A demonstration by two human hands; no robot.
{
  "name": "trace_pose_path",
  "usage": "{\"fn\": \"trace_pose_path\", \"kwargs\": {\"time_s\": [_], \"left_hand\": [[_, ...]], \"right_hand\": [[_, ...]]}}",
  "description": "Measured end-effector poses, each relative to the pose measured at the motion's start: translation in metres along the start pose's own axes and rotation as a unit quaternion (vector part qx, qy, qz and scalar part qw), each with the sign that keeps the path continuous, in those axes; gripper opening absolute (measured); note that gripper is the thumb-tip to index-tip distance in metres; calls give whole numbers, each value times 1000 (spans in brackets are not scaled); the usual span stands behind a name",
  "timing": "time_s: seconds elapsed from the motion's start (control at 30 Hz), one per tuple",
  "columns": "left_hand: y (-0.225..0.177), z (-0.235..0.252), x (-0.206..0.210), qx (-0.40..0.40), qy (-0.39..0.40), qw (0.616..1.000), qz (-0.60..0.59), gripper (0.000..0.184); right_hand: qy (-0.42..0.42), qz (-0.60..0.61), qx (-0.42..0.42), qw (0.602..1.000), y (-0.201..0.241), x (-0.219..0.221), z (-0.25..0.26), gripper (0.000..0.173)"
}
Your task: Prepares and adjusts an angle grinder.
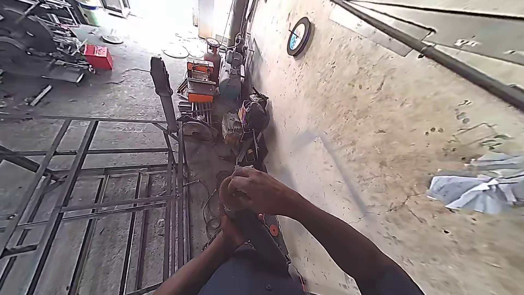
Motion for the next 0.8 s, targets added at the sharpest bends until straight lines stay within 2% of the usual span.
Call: {"fn": "trace_pose_path", "kwargs": {"time_s": [0.13, 0.6, 0.8], "left_hand": [[1, -2, 4, -5, -36, 999, 12, 98], [6, -2, 4, -7, -17, 1000, -5, 95], [8, -3, 1, 6, -14, 1000, 13, 95]], "right_hand": [[13, 2, 21, 1000, 0, -2, -1, 23], [29, -60, 93, 993, 8, -2, -6, 37], [21, -77, 73, 994, 9, -4, -15, 31]]}}
Point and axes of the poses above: each hand's wrist, its own z-axis towards the middle knuckle, its own x-axis out of the palm, y = z × x, the point moved 1 cm from there along z, towards the middle knuckle, and after that the axes turned 12 degrees about -y, right-handed, at the moved point
